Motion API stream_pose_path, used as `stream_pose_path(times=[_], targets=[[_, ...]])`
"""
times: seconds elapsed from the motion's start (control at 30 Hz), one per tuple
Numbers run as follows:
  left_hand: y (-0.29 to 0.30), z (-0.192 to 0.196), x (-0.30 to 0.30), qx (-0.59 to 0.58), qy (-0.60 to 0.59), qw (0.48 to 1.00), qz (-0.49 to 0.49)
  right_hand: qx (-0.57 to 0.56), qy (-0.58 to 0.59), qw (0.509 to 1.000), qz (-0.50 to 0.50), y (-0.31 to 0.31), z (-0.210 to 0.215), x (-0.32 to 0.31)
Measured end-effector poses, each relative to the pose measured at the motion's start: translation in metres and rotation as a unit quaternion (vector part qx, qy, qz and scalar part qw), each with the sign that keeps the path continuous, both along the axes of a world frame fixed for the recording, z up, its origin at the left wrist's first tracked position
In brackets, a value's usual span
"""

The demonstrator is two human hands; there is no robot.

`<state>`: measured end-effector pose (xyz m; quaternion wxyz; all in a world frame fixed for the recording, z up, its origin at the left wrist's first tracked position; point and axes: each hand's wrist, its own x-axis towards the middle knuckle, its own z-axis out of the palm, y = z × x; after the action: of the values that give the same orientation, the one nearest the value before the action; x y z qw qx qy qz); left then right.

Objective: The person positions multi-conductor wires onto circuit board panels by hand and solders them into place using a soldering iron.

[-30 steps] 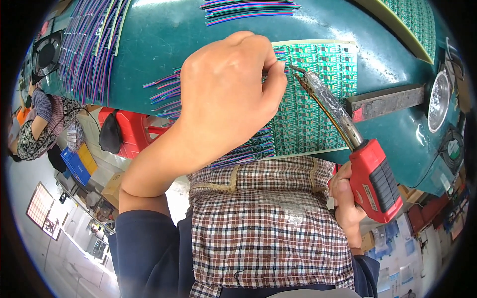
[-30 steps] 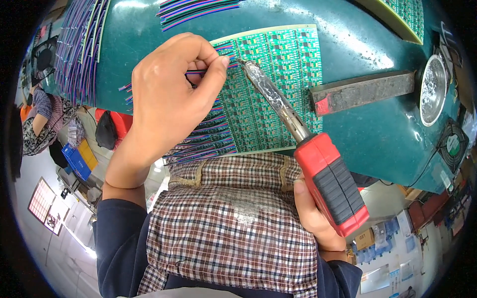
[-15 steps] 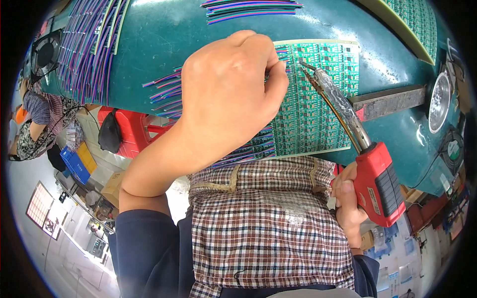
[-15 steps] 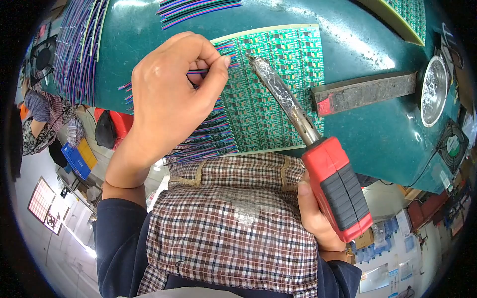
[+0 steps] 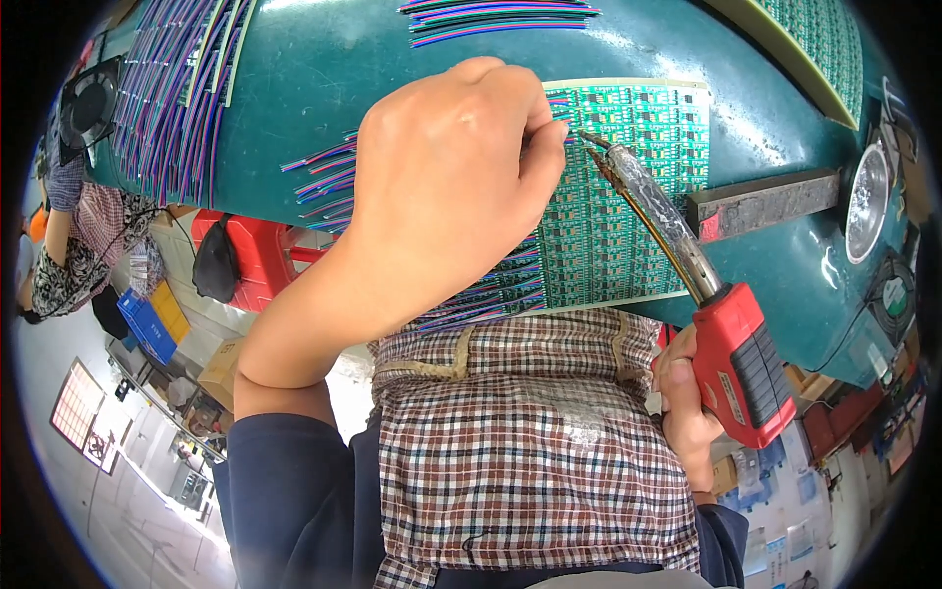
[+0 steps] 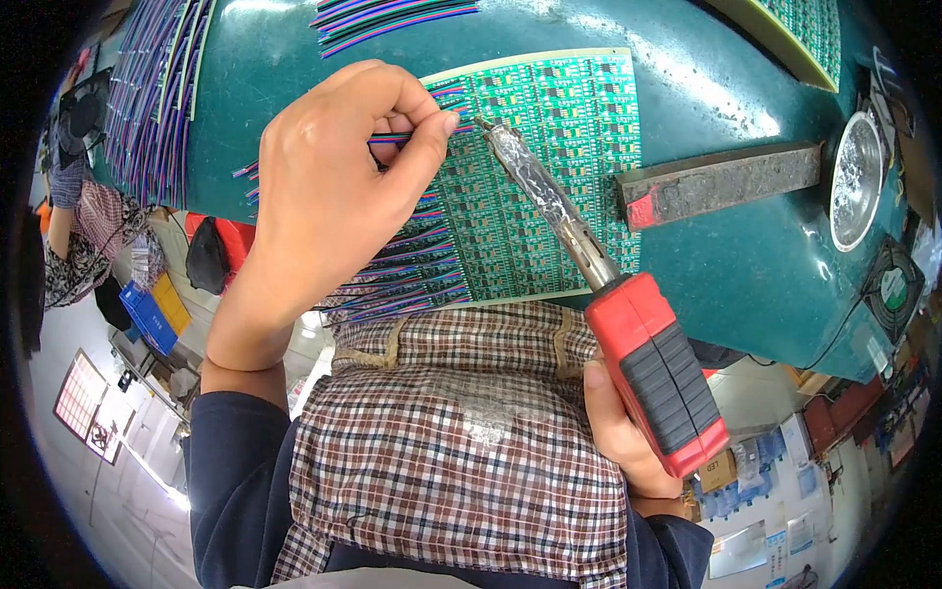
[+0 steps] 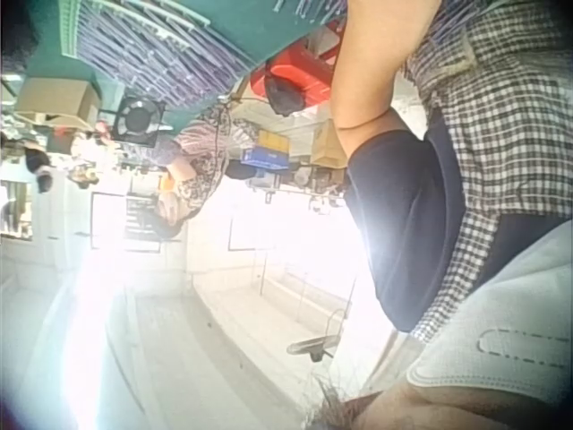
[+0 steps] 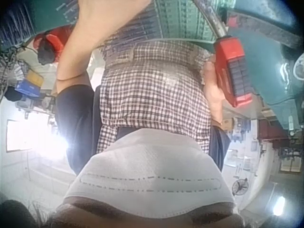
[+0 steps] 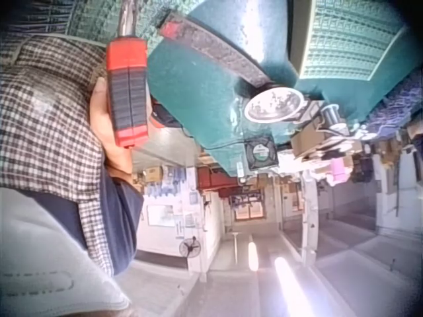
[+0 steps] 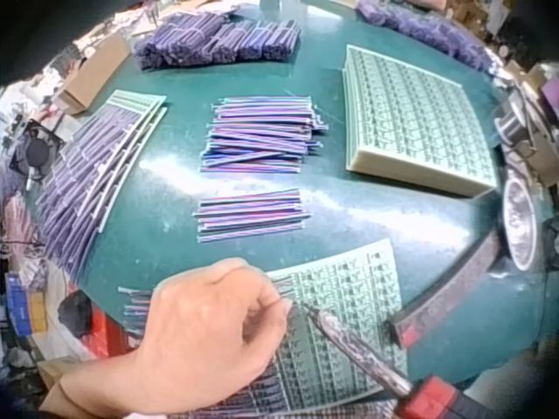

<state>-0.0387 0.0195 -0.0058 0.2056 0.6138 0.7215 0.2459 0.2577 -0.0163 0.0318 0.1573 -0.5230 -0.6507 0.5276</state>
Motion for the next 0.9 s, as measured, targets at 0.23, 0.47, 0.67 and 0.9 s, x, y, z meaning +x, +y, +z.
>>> stream_pose_path(times=[0.23,0.47,0.67,0.9], targets=[[0.001,0.0,0.0,0.001,0.005,1.0,-0.003,-0.005,-0.012,1.0,0.003,0.002,0.001,-0.002],[0.0,0.0,0.0,0.0,0.015,1.0,-0.003,0.048,-0.042,0.996,0.055,0.007,0.005,0.003],[0.0,-0.001,0.0,0.003,0.017,1.0,-0.008,0.01,-0.025,1.0,-0.008,-0.004,0.003,0.004],[0.0,0.0,0.0,0.005,0.016,1.0,-0.005,0.02,-0.008,1.0,0.022,0.0,0.0,0.006]])
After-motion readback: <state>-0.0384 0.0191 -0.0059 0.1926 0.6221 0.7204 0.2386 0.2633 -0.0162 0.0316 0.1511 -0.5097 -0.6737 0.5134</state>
